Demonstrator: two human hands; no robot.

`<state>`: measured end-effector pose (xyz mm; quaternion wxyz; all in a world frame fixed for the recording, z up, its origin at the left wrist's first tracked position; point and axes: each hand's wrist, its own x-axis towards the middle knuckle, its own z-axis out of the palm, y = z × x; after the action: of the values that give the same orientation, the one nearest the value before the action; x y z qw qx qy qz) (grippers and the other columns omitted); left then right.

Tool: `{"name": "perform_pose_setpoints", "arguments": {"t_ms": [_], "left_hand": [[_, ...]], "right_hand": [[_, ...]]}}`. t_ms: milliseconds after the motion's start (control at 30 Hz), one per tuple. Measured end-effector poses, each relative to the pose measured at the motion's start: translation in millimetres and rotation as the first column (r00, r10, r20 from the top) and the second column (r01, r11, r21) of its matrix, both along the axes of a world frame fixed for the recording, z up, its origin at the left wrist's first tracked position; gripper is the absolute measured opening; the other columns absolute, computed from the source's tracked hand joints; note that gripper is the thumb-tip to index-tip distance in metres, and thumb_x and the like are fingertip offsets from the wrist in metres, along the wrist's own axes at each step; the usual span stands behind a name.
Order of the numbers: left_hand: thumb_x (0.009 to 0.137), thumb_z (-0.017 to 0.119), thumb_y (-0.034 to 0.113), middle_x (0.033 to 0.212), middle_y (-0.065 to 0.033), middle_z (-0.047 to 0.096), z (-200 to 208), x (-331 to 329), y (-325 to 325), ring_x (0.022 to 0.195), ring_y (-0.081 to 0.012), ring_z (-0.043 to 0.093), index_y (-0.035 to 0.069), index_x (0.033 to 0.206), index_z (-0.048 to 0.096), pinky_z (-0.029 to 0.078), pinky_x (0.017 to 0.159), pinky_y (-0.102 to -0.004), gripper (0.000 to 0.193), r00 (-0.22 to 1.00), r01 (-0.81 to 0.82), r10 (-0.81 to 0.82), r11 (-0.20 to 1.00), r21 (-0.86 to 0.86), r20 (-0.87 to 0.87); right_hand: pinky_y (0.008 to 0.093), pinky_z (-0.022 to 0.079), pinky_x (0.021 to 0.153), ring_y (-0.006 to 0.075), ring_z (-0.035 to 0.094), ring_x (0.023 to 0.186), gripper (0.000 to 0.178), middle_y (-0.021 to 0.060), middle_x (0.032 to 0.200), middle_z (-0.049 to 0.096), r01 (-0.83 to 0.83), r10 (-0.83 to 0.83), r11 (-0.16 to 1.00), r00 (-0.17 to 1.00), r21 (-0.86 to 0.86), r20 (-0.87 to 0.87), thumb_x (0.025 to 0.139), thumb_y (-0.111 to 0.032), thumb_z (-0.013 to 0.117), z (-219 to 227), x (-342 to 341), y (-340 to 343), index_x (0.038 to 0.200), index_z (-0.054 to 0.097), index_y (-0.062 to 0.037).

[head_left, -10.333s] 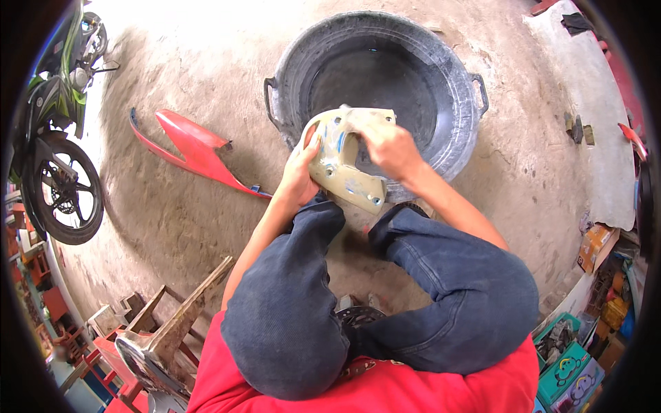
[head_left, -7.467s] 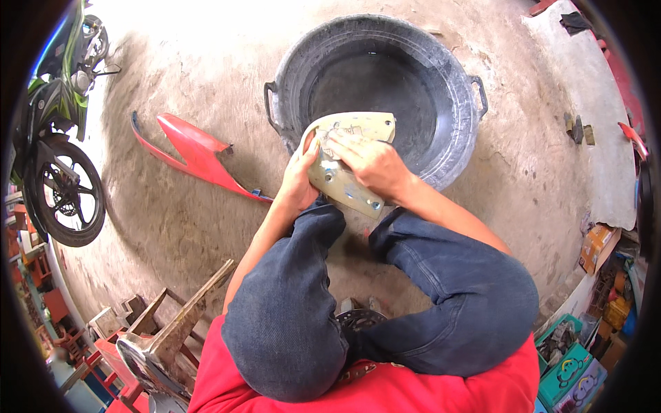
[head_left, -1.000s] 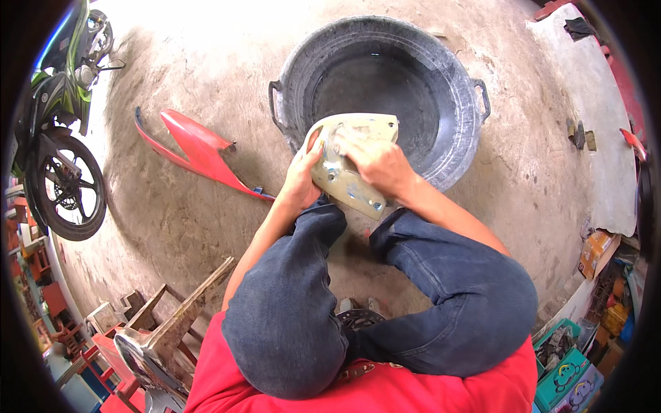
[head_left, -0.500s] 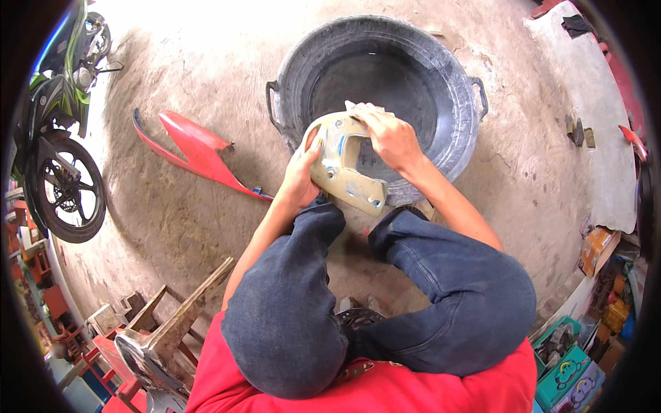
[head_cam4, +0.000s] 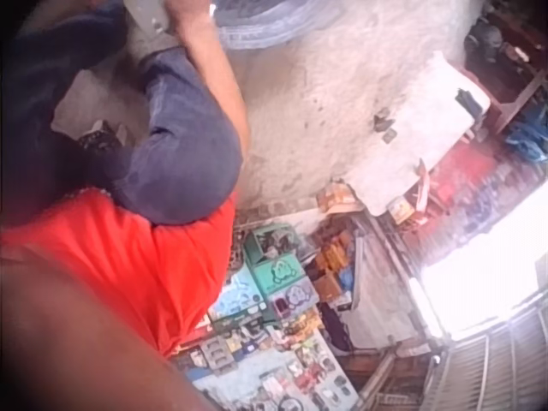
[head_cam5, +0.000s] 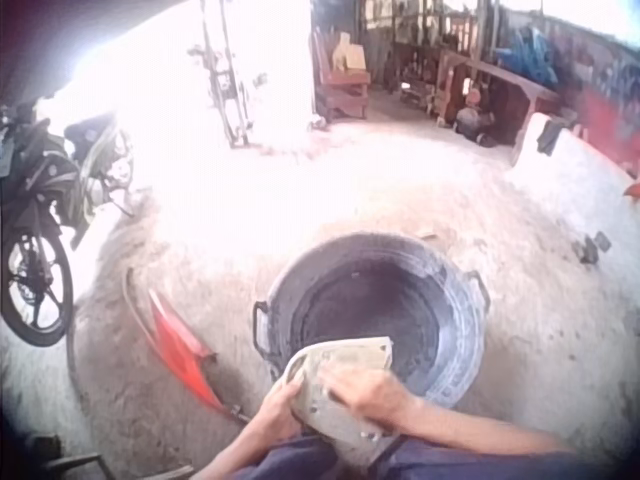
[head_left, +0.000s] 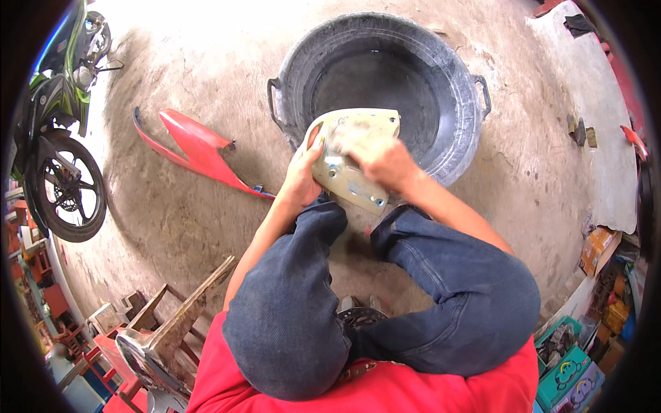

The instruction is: The person sands a plastic motorcycle fairing part by hand using sandpaper, frequently dipping the sandpaper into a bucket of water.

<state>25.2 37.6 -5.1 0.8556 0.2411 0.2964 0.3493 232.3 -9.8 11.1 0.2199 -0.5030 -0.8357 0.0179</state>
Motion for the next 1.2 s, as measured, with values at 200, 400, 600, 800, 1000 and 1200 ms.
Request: {"name": "perform_pose_setpoints", "arguments": {"t_ms": [200, 400, 600, 800, 1000, 1200], "left_hand": [[0.105, 0.057, 0.021, 0.161, -0.0128, 0.045, 0.2, 3.3, 0.3, 0.148, -0.0248, 0.043, 0.002, 0.161, 0.033, 0.035, 0.122, -0.0410, 0.063, 1.000, -0.017, 0.016, 1.000, 0.024, 0.009], [0.105, 0.057, 0.022, 0.162, -0.0119, 0.043, 0.1, 7.8, -0.6, 0.149, -0.0253, 0.041, 0.002, 0.161, 0.033, 0.034, 0.123, -0.0416, 0.063, 1.000, 0.008, -0.008, 0.999, 0.045, 0.004], [0.105, 0.059, 0.023, 0.160, -0.0112, 0.046, -5.8, 0.8, -0.9, 0.147, -0.0256, 0.044, 0.003, 0.160, 0.034, 0.036, 0.122, -0.0420, 0.064, 1.000, 0.003, -0.003, 1.000, 0.005, 0.017], [0.106, 0.057, 0.020, 0.157, -0.0119, 0.049, -2.7, 2.4, 0.1, 0.143, -0.0251, 0.049, 0.003, 0.159, 0.037, 0.040, 0.119, -0.0405, 0.059, 1.000, -0.006, 0.006, 1.000, -0.012, 0.009], [0.106, 0.056, 0.019, 0.156, -0.0129, 0.050, -3.6, 5.8, 2.7, 0.141, -0.0249, 0.051, 0.002, 0.159, 0.037, 0.042, 0.118, -0.0413, 0.059, 1.000, 0.011, -0.011, 1.000, -0.008, 0.002], [0.105, 0.054, 0.017, 0.156, -0.0131, 0.051, 0.2, 5.6, 1.7, 0.143, -0.0252, 0.050, 0.001, 0.158, 0.037, 0.041, 0.119, -0.0417, 0.058, 1.000, 0.007, -0.008, 0.999, -0.045, -0.019]], "right_hand": [[0.0408, 0.058, 0.099, 0.0314, 0.071, 0.117, 0.032, 0.0196, 0.126, 0.072, 0.069, -0.069, 0.998, 0.997, -0.014, -0.017, 0.092, -0.011, 0.059, 0.2, 5.5, -4.1, 0.121, 0.072, -0.0083], [0.0387, 0.059, 0.095, 0.0275, 0.074, 0.111, 0.036, 0.0134, 0.122, 0.075, 0.157, -0.151, 0.987, 0.975, 0.029, -0.164, 0.089, -0.008, 0.061, -2.3, 27.3, 12.4, 0.124, 0.071, -0.0073], [0.0400, 0.059, 0.097, 0.0289, 0.072, 0.115, 0.035, 0.0145, 0.127, 0.073, -0.113, 0.115, 0.993, 0.989, 0.029, -0.090, 0.089, -0.008, 0.062, 1.4, 2.7, -10.1, 0.122, 0.073, -0.0070], [0.0391, 0.058, 0.100, 0.0281, 0.071, 0.117, 0.035, 0.0130, 0.129, 0.072, -0.108, 0.106, 0.994, 0.990, -0.024, -0.091, 0.088, -0.010, 0.063, -3.7, 8.4, -15.8, 0.122, 0.073, -0.0072], [0.0362, 0.061, 0.095, 0.0231, 0.073, 0.115, 0.033, 0.0091, 0.128, 0.074, -0.055, 0.044, 0.997, 0.985, -0.062, -0.166, 0.088, -0.013, 0.066, -3.4, 27.8, -12.4, 0.119, 0.074, -0.0094], [0.0378, 0.060, 0.095, 0.0237, 0.072, 0.114, 0.038, 0.0089, 0.126, 0.074, -0.266, 0.267, 0.964, 0.956, 0.023, -0.121, 0.088, -0.012, 0.064, 1.8, 12.1, -20.5, 0.126, 0.071, -0.0102]]}}
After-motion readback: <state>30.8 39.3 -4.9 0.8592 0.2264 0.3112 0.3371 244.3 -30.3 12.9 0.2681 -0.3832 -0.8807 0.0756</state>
